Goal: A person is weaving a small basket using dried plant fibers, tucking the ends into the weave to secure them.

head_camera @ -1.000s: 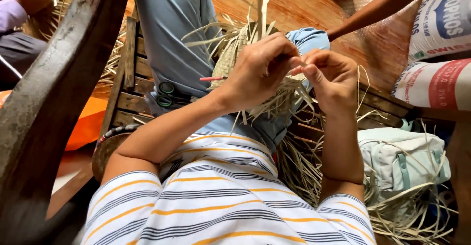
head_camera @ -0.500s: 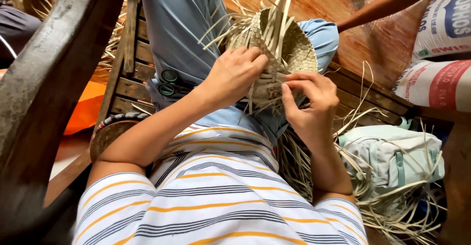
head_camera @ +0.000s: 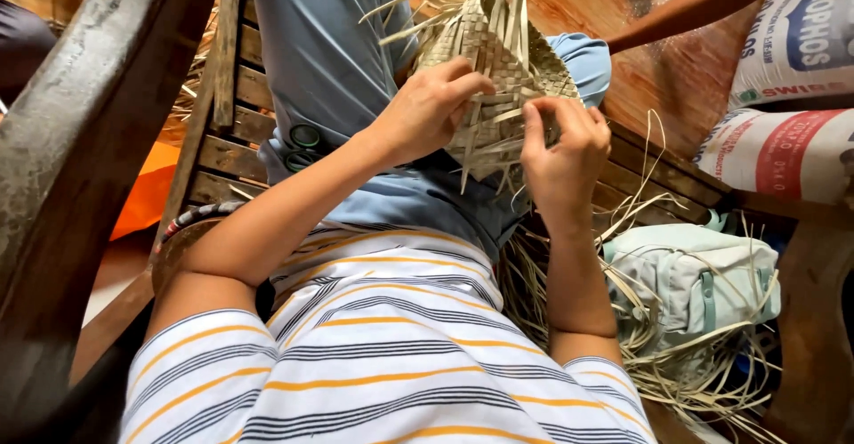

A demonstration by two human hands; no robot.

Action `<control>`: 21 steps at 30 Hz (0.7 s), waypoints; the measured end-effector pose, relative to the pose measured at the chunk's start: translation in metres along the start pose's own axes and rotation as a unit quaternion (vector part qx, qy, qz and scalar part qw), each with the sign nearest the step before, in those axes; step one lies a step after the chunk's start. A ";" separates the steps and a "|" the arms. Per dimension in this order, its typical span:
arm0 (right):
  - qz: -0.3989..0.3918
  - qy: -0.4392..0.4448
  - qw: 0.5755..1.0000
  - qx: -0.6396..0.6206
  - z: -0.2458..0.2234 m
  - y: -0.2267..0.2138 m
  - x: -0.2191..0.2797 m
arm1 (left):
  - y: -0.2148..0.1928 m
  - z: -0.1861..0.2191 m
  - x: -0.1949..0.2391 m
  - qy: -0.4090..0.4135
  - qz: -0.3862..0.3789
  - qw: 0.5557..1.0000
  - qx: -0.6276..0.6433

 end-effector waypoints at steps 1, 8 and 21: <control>-0.021 -0.002 1.000 0.019 0.003 0.000 -0.005 | 0.001 0.001 -0.002 0.006 0.009 1.000 -0.023; -0.115 0.048 0.992 0.017 0.002 0.005 -0.031 | 0.005 -0.013 -0.007 0.008 -0.038 0.987 -0.155; -0.243 0.057 0.966 0.063 -0.012 0.015 -0.052 | -0.011 -0.009 -0.005 0.052 -0.052 0.968 -0.240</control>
Point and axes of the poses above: each hand's wrist, its own x-axis away from the middle knuckle, its own y-axis out of the palm, z = x × y, the point moved 2 cm from there along -x, towards the middle knuckle, and after that the axes turned 12 degrees about z, right-handed, at the moved point
